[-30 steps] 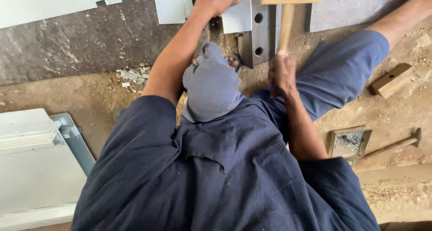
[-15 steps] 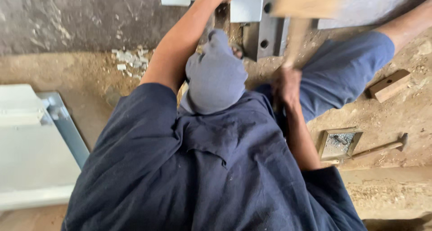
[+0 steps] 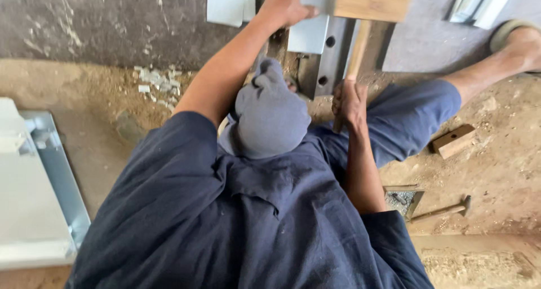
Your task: The person sits on the floor and bends thin metal strips by hand, positioning each strip over a slotted metal channel and striking it with a wooden mallet to fold the edge. They reposition the strip, press the fold flat, and set finished bent strips onto a stack of completed pieces beside them.
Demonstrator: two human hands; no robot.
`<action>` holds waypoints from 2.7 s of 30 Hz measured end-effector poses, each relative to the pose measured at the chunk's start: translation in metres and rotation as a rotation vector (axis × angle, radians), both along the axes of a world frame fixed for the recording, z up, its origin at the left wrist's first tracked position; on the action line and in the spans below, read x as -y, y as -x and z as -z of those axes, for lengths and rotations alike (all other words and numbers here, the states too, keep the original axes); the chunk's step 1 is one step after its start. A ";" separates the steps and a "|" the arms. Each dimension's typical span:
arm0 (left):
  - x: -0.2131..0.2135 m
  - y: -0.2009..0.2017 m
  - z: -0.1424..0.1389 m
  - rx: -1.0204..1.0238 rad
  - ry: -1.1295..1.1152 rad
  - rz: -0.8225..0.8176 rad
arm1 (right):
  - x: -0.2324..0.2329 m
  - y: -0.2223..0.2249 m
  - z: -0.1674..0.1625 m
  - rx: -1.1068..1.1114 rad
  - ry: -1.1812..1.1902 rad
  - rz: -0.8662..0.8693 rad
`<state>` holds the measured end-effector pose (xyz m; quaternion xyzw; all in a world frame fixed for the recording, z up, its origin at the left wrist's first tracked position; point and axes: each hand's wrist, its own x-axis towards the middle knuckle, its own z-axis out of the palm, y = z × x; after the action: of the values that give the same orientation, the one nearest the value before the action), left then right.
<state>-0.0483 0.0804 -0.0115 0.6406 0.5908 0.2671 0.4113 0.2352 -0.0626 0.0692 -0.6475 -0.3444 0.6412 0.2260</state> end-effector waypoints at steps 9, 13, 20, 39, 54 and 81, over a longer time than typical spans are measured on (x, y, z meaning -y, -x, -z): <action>0.001 0.003 -0.004 0.008 0.130 -0.036 | -0.067 0.021 0.012 0.062 -0.151 -0.001; -0.001 0.005 -0.008 0.012 0.159 -0.046 | -0.092 0.023 0.022 -0.256 -0.197 0.477; 0.028 0.004 -0.044 0.082 0.084 0.089 | -0.099 0.017 0.012 0.168 -0.013 -0.035; -0.140 -0.011 -0.043 -0.275 0.086 -0.320 | -0.062 0.055 0.028 0.102 -0.081 0.057; -0.143 -0.026 -0.076 -0.380 0.003 -0.398 | -0.202 0.070 -0.018 0.570 -0.850 -0.131; -0.140 -0.024 -0.076 -0.373 0.125 -0.351 | -0.175 0.065 -0.014 1.030 -1.028 -0.592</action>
<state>-0.0242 0.2200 0.0648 0.5398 0.7739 0.1744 0.2816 0.1701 0.1120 0.0830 -0.5590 -0.8173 0.0539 0.1288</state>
